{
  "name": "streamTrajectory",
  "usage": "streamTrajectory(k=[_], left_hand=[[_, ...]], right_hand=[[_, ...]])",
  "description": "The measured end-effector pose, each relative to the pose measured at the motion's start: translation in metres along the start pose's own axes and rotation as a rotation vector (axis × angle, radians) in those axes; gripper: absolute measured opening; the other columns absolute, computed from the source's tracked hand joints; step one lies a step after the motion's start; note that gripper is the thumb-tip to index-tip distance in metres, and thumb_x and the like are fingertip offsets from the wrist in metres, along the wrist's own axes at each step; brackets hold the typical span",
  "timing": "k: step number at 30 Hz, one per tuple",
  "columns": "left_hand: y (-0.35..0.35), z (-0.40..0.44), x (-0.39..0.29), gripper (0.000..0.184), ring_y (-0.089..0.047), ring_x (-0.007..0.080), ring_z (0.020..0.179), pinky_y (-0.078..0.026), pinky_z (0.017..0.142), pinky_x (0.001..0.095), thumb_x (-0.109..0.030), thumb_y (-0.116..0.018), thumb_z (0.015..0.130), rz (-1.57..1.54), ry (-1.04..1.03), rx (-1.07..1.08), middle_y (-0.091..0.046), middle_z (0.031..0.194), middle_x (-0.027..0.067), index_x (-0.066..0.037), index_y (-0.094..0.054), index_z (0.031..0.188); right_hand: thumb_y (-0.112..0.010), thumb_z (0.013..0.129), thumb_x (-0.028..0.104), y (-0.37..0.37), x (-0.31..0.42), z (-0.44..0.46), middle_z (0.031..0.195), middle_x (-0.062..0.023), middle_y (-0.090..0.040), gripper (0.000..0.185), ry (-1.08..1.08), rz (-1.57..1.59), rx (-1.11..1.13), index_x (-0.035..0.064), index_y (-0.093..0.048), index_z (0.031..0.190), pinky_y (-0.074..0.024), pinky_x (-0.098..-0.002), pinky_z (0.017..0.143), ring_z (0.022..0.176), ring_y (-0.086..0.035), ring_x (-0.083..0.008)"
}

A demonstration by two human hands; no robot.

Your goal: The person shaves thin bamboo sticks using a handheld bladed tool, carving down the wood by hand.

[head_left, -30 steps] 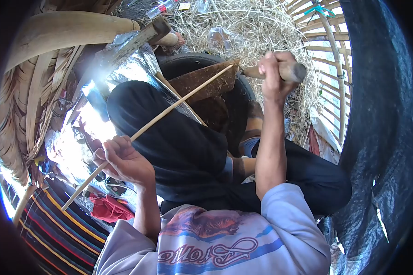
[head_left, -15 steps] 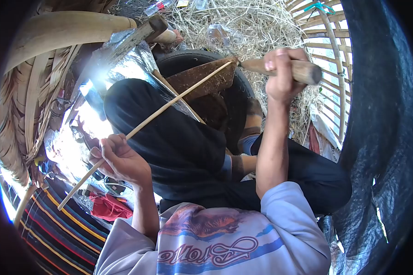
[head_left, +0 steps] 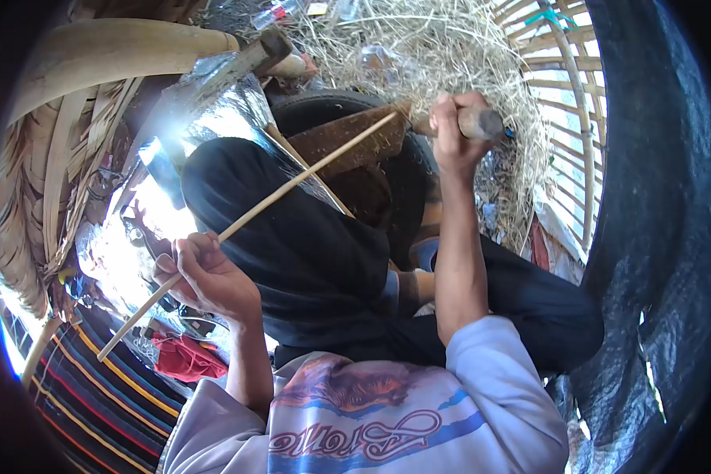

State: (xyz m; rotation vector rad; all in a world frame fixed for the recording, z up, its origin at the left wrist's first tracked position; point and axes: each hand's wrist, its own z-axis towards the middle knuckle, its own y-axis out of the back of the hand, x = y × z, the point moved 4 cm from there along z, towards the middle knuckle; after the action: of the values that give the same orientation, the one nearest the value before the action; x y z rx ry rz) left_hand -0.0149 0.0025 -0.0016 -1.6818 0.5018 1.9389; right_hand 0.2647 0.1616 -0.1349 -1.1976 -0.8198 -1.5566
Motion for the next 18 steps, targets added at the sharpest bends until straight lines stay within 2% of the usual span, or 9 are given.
streamTrajectory(k=[2, 3, 6, 7, 8, 10, 11, 15, 18], left_hand=[[0.004, -0.002, -0.001, 0.019, -0.046, 0.0087, 0.059, -0.042, 0.061, 0.0266, -0.002, -0.052, 0.089, 0.059, 0.007, -0.038, -0.049, 0.064, 0.0040, -0.011, -0.037, 0.082], [0.003, -0.002, 0.001, 0.019, -0.045, 0.0086, 0.059, -0.042, 0.061, 0.0264, -0.002, -0.052, 0.089, 0.098, 0.010, -0.072, -0.049, 0.064, 0.0040, -0.011, -0.037, 0.082], [0.002, -0.002, 0.000, 0.019, -0.046, 0.0084, 0.059, -0.042, 0.061, 0.0258, -0.002, -0.052, 0.090, 0.041, 0.025, -0.050, -0.050, 0.065, 0.0041, -0.011, -0.037, 0.083], [0.001, -0.001, -0.001, 0.022, -0.040, 0.0103, 0.062, -0.040, 0.065, 0.0279, -0.003, -0.048, 0.091, 0.124, 0.032, -0.029, -0.044, 0.062, 0.0046, -0.013, -0.030, 0.086], [-0.002, -0.001, -0.002, 0.022, -0.040, 0.0103, 0.062, -0.040, 0.065, 0.0279, -0.003, -0.048, 0.091, 0.122, 0.036, -0.029, -0.044, 0.062, 0.0046, -0.013, -0.030, 0.086], [-0.005, -0.001, -0.003, 0.022, -0.039, 0.0102, 0.062, -0.039, 0.064, 0.0276, -0.002, -0.047, 0.091, 0.146, 0.052, -0.074, -0.044, 0.063, 0.0047, -0.013, -0.029, 0.085], [-0.004, -0.001, -0.003, 0.022, -0.039, 0.0102, 0.062, -0.039, 0.064, 0.0276, -0.002, -0.047, 0.091, 0.140, 0.051, -0.072, -0.044, 0.063, 0.0047, -0.013, -0.029, 0.085], [0.003, -0.002, -0.003, 0.023, -0.038, 0.0101, 0.061, -0.039, 0.063, 0.0265, -0.002, -0.048, 0.091, 0.112, 0.063, -0.029, -0.045, 0.063, 0.0050, -0.012, -0.029, 0.085], [0.001, 0.000, -0.001, 0.023, -0.038, 0.0097, 0.062, -0.039, 0.064, 0.0258, -0.002, -0.049, 0.091, 0.102, 0.062, -0.034, -0.046, 0.064, 0.0052, -0.012, -0.029, 0.084]], right_hand=[[-0.061, 0.074, -0.001, 0.001, 0.002, -0.004, 0.051, 0.0015, -0.050, 0.023, -0.061, 0.106, -0.048, 0.0072, -0.049, 0.056, -0.0318, -0.0226, 0.038, 0.041, -0.044, -0.0060], [-0.060, 0.074, -0.003, 0.008, 0.006, -0.002, 0.052, -0.0002, -0.052, 0.025, 0.033, -0.016, 0.022, 0.0064, -0.047, 0.055, -0.0340, -0.0224, 0.039, 0.042, -0.045, -0.0065], [-0.058, 0.079, 0.000, 0.002, 0.057, 0.017, 0.053, -0.0035, -0.053, 0.021, -0.075, 0.343, -0.095, 0.0056, -0.049, 0.061, -0.0363, -0.0226, 0.039, 0.040, -0.044, -0.0070], [-0.059, 0.080, 0.002, 0.007, 0.062, 0.021, 0.054, -0.0036, -0.054, 0.017, -0.008, 0.300, -0.076, 0.0051, -0.051, 0.064, -0.0377, -0.0228, 0.039, 0.041, -0.046, -0.0072], [-0.059, 0.080, 0.002, 0.007, 0.059, 0.019, 0.054, -0.0036, -0.054, 0.017, -0.007, 0.296, -0.075, 0.0051, -0.051, 0.064, -0.0377, -0.0228, 0.039, 0.041, -0.046, -0.0072], [-0.059, 0.079, 0.002, 0.003, 0.036, 0.007, 0.052, -0.0030, -0.055, 0.018, -0.020, 0.020, -0.042, 0.0043, -0.051, 0.062, -0.0395, -0.0227, 0.041, 0.042, -0.050, -0.0076], [-0.059, 0.077, 0.002, 0.006, -0.001, -0.008, 0.050, -0.0023, -0.055, 0.019, -0.051, -0.001, -0.015, 0.0037, -0.052, 0.060, -0.0395, -0.0226, 0.040, 0.043, -0.052, -0.0081], [-0.059, 0.077, 0.001, 0.007, 0.024, 0.003, 0.050, -0.0032, -0.055, 0.020, -0.086, 0.028, -0.030, 0.0039, -0.052, 0.058, -0.0401, -0.0221, 0.042, 0.043, -0.052, -0.0084], [-0.058, 0.076, 0.000, 0.006, 0.055, 0.017, 0.052, -0.0044, -0.055, 0.014, -0.117, 0.413, -0.090, 0.0036, -0.053, 0.064, -0.0434, -0.0231, 0.047, 0.046, -0.052, -0.0087]])
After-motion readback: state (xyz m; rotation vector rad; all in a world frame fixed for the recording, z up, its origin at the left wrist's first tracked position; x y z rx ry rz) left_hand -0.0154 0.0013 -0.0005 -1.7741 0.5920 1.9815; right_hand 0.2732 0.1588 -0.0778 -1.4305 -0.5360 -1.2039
